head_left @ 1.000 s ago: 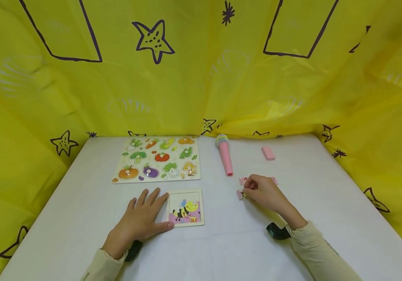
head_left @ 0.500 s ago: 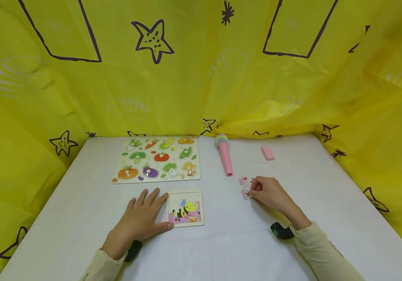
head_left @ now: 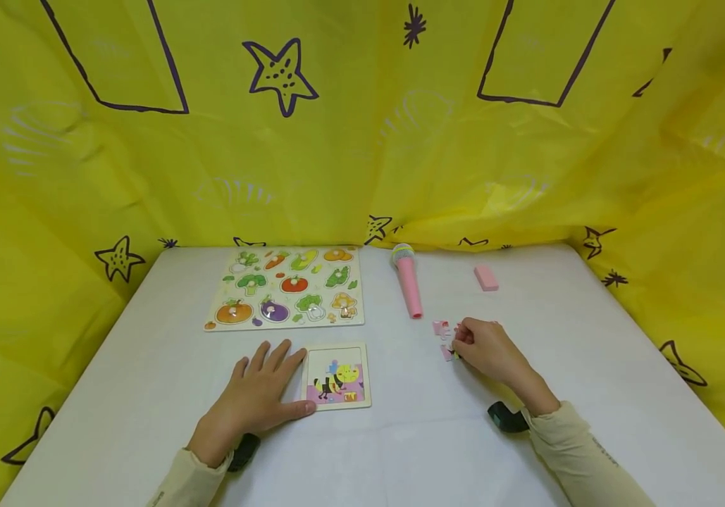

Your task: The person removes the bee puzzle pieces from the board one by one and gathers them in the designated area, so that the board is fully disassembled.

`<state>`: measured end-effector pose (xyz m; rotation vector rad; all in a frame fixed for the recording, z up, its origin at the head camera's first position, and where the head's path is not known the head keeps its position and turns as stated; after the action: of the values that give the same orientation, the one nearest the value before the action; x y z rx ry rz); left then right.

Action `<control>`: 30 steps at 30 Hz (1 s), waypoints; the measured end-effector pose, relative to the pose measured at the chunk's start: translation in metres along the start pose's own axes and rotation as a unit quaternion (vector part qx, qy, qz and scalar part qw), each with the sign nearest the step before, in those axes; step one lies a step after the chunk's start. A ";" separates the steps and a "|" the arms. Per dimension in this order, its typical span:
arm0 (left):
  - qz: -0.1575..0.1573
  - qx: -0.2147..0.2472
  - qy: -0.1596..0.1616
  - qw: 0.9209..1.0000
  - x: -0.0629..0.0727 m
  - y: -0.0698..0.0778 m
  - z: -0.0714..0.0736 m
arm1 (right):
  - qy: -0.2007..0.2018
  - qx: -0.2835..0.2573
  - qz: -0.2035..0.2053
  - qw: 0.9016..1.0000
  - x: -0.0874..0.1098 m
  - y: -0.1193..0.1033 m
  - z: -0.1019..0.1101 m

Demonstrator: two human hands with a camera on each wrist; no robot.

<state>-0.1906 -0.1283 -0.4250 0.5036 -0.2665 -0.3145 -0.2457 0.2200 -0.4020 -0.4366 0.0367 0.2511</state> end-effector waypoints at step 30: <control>-0.009 0.008 0.002 1.000 0.002 0.001 0.001 | -0.123 0.001 0.199 0.972 -0.020 -0.179 -0.076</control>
<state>-0.1886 -0.1285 -0.4235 0.5227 -0.2610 -0.3286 -0.2197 0.0263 -0.3955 -0.3914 -0.1204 0.6997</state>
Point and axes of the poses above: each hand's wrist, its own x-axis away from the middle knuckle, its own z-axis out of the back of the hand, y = z × x, the point moved 9 cm from there along -x, towards the middle knuckle, and after that the axes turned 11 degrees about x, right-handed, at the moved point
